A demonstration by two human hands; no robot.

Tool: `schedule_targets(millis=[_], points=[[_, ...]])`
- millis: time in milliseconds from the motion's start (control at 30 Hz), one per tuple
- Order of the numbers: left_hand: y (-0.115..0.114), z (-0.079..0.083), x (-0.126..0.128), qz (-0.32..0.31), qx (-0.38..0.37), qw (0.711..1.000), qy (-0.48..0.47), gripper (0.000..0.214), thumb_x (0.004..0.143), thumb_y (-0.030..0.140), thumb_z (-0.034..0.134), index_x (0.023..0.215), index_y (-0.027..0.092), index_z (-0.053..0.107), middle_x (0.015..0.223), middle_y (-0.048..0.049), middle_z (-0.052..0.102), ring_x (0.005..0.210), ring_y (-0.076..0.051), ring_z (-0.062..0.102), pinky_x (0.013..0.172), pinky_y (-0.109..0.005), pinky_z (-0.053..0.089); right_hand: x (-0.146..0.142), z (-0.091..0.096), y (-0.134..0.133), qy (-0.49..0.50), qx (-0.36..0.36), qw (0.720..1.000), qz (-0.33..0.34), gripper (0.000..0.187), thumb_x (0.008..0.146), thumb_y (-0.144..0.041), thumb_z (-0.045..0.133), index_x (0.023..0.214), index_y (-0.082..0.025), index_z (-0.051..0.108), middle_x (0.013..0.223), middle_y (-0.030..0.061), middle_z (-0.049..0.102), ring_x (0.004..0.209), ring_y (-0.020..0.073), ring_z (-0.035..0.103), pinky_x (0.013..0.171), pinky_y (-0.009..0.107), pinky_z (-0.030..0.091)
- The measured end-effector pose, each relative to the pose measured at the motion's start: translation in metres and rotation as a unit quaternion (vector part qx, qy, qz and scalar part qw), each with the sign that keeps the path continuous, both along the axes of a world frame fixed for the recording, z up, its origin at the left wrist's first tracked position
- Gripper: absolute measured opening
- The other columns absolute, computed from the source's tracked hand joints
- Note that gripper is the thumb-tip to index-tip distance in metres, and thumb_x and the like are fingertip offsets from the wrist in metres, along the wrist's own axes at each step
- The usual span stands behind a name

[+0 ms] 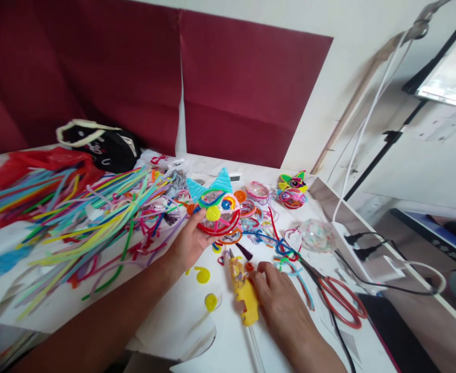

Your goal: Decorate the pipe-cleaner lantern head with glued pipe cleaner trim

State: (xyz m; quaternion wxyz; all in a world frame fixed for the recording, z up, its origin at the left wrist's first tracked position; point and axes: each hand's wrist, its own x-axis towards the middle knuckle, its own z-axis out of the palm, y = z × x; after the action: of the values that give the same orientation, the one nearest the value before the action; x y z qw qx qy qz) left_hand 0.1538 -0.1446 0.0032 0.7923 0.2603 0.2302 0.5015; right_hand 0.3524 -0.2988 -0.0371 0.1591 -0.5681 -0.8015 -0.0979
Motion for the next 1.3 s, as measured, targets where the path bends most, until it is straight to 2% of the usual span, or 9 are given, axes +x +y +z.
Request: schedule_targets(millis=[267,367,433,500,567,667,767,933,1300], points=[[-0.002,-0.004,0.0,0.005,0.028,1.0,0.012,0.057,0.079,0.032,0.08,0.131,0.024,0.057,0.127,-0.0097,0.07,0.125,-0.03,0.063,0.106,-0.05,0.053,0.004,-0.011,0.002,0.049,-0.034,0.998,0.009,0.045,0.086,-0.007,0.055,0.128,-0.022,0.056,0.122,0.0131,0.063,0.102,0.0218,0.071,0.082,0.033,0.061],[-0.003,-0.007,0.002,0.005,0.038,0.999,0.022,0.061,0.076,0.033,0.083,0.131,0.026,0.057,0.13,-0.0093,0.068,0.126,-0.031,0.062,0.105,-0.05,0.053,0.003,0.004,0.001,0.083,-0.022,0.996,0.006,0.042,0.089,-0.015,0.059,0.13,-0.026,0.057,0.128,0.0127,0.063,0.113,0.0255,0.068,0.088,0.038,0.061],[-0.005,-0.008,0.003,0.007,0.047,0.998,0.03,0.06,0.075,0.035,0.084,0.128,0.026,0.057,0.13,-0.0089,0.068,0.126,-0.031,0.062,0.105,-0.05,0.053,-0.004,0.02,0.006,0.156,0.007,0.987,-0.02,0.035,0.093,-0.028,0.06,0.129,-0.027,0.057,0.127,0.0114,0.064,0.115,0.0258,0.066,0.092,0.04,0.059],[-0.007,-0.01,0.005,0.007,0.059,0.997,0.043,0.059,0.075,0.036,0.083,0.126,0.026,0.056,0.129,-0.0081,0.068,0.127,-0.031,0.062,0.105,-0.05,0.053,-0.016,0.036,0.016,0.252,0.013,0.966,-0.053,0.031,0.095,-0.039,0.061,0.124,-0.029,0.057,0.126,0.0084,0.063,0.115,0.0241,0.065,0.095,0.04,0.056],[-0.009,-0.011,0.007,0.003,0.071,0.996,0.061,0.058,0.076,0.037,0.082,0.126,0.027,0.054,0.129,-0.007,0.068,0.125,-0.031,0.062,0.104,-0.049,0.054,-0.028,0.046,0.032,0.358,0.036,0.93,-0.082,0.037,0.092,-0.048,0.064,0.122,-0.029,0.056,0.125,0.0078,0.062,0.117,0.0253,0.062,0.099,0.044,0.053],[-0.013,-0.01,0.008,-0.002,0.082,0.993,0.087,0.059,0.076,0.037,0.081,0.126,0.026,0.052,0.126,-0.0064,0.069,0.119,-0.03,0.066,0.101,-0.048,0.055,-0.043,0.05,0.055,0.496,0.037,0.862,-0.096,0.049,0.084,-0.056,0.072,0.119,-0.027,0.054,0.123,0.0075,0.062,0.118,0.0264,0.06,0.102,0.048,0.05],[-0.014,-0.009,0.009,-0.009,0.091,0.991,0.096,0.064,0.074,0.037,0.082,0.128,0.025,0.049,0.124,-0.0066,0.07,0.115,-0.029,0.068,0.098,-0.046,0.056,-0.049,0.048,0.071,0.568,0.028,0.819,-0.08,0.052,0.079,-0.056,0.076,0.115,-0.027,0.053,0.122,0.0067,0.063,0.117,0.0259,0.061,0.103,0.049,0.048],[-0.012,-0.014,0.008,-0.017,0.1,0.986,0.129,0.069,0.073,0.044,0.083,0.131,0.028,0.048,0.129,-0.0055,0.067,0.117,-0.028,0.065,0.095,-0.042,0.056,-0.05,0.046,0.08,0.609,0.033,0.789,-0.081,0.054,0.071,-0.052,0.082,0.109,-0.025,0.054,0.114,0.0055,0.064,0.105,0.0247,0.063,0.094,0.046,0.051],[-0.014,-0.016,0.009,-0.026,0.108,0.982,0.156,0.07,0.074,0.047,0.082,0.133,0.028,0.048,0.128,-0.0062,0.067,0.114,-0.028,0.067,0.097,-0.044,0.054,-0.047,0.043,0.079,0.656,0.004,0.749,-0.092,0.06,0.062,-0.047,0.088,0.107,-0.026,0.054,0.111,0.0053,0.065,0.102,0.026,0.063,0.095,0.049,0.05]])
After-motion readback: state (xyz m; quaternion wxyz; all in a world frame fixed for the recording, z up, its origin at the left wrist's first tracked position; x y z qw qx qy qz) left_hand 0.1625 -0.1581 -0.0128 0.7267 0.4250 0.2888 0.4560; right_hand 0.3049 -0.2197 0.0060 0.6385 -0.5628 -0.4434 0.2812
